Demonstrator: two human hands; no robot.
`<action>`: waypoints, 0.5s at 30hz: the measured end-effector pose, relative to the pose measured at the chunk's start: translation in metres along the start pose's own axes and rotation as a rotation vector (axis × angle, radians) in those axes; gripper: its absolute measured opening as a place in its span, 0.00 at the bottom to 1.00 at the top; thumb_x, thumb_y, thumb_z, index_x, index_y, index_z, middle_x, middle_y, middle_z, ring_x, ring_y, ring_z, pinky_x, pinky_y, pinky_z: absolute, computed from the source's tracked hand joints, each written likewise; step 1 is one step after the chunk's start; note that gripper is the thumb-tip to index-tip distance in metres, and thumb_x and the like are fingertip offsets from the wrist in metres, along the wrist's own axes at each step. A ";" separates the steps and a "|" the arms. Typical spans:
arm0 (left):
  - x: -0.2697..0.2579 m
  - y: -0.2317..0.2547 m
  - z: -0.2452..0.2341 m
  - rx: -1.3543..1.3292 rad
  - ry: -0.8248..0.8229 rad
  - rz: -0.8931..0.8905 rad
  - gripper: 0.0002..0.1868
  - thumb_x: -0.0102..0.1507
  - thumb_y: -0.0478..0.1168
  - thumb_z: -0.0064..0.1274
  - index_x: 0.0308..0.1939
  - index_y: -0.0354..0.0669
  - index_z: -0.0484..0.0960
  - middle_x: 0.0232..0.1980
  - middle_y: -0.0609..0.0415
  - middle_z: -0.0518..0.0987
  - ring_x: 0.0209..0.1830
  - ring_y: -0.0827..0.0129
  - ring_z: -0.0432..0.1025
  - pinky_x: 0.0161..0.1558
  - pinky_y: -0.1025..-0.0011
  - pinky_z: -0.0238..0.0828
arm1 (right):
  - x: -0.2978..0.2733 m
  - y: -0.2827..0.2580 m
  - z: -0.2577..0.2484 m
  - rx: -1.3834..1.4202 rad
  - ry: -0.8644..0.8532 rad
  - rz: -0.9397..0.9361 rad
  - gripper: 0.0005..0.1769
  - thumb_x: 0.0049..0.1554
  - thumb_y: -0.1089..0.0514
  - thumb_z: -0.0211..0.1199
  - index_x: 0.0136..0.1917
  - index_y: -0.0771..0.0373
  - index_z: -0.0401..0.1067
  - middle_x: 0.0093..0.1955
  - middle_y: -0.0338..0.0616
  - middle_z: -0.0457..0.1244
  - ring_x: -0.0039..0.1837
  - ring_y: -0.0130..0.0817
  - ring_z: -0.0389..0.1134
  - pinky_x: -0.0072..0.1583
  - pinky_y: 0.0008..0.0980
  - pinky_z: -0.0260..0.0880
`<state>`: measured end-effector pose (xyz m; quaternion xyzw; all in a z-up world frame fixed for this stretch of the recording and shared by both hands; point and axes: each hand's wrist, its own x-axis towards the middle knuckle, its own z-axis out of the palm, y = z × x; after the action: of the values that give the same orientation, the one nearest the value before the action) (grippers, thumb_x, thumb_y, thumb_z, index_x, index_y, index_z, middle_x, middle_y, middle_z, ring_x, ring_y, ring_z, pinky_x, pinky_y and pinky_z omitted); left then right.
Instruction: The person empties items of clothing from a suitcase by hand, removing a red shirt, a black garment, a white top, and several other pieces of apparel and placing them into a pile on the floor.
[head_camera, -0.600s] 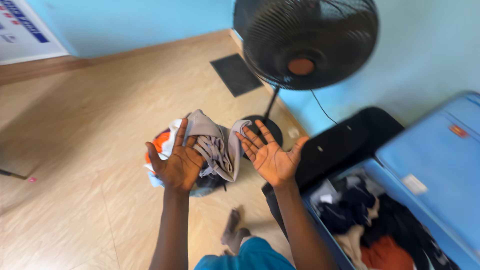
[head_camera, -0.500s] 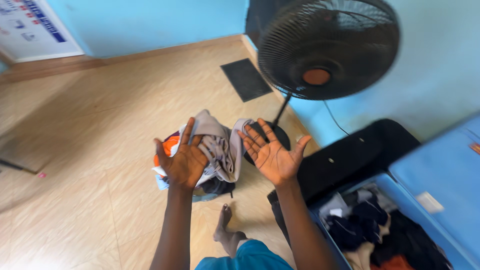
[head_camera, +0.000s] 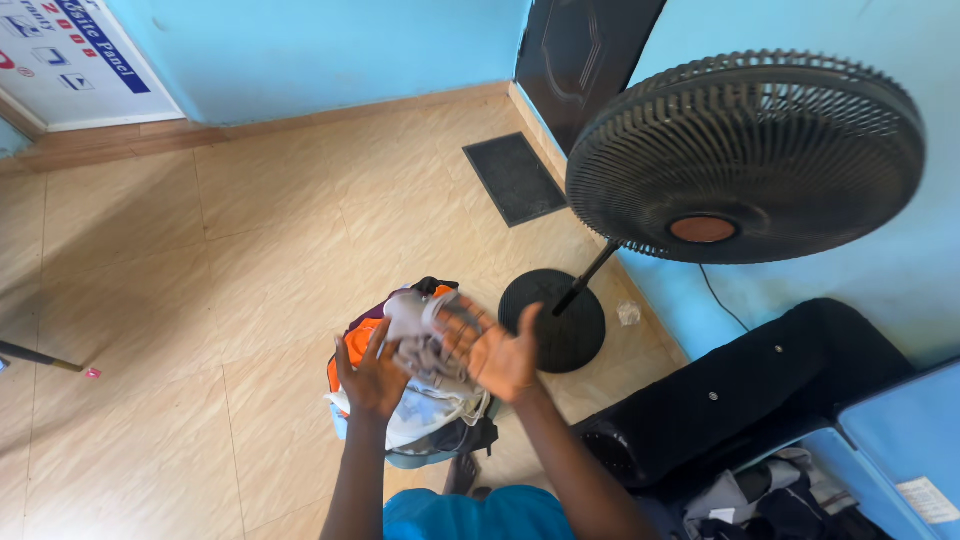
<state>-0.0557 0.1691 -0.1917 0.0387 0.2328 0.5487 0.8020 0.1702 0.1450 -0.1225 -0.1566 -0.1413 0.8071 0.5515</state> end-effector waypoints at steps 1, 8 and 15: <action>0.005 -0.004 -0.027 0.020 0.086 -0.016 0.55 0.58 0.80 0.39 0.78 0.46 0.62 0.72 0.43 0.65 0.70 0.48 0.62 0.70 0.44 0.52 | 0.011 0.016 -0.029 0.018 0.112 0.046 0.72 0.45 0.08 0.48 0.84 0.59 0.45 0.81 0.61 0.50 0.80 0.55 0.51 0.75 0.46 0.55; 0.008 0.005 -0.103 0.181 0.644 -0.123 0.52 0.58 0.77 0.37 0.79 0.56 0.58 0.82 0.53 0.52 0.82 0.43 0.48 0.73 0.28 0.32 | 0.006 0.091 -0.167 0.009 0.918 0.090 0.61 0.49 0.12 0.48 0.82 0.49 0.47 0.81 0.54 0.51 0.80 0.50 0.52 0.75 0.52 0.50; 0.031 0.026 -0.078 0.154 0.387 -0.245 0.47 0.60 0.74 0.37 0.76 0.54 0.63 0.77 0.51 0.66 0.73 0.52 0.63 0.72 0.37 0.50 | -0.003 0.101 -0.123 0.175 0.770 -0.101 0.56 0.50 0.16 0.50 0.80 0.50 0.53 0.77 0.52 0.56 0.78 0.50 0.56 0.74 0.53 0.54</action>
<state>-0.1016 0.1928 -0.2628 -0.0348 0.4262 0.4253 0.7976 0.1358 0.1130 -0.2751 -0.3931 0.1375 0.6703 0.6142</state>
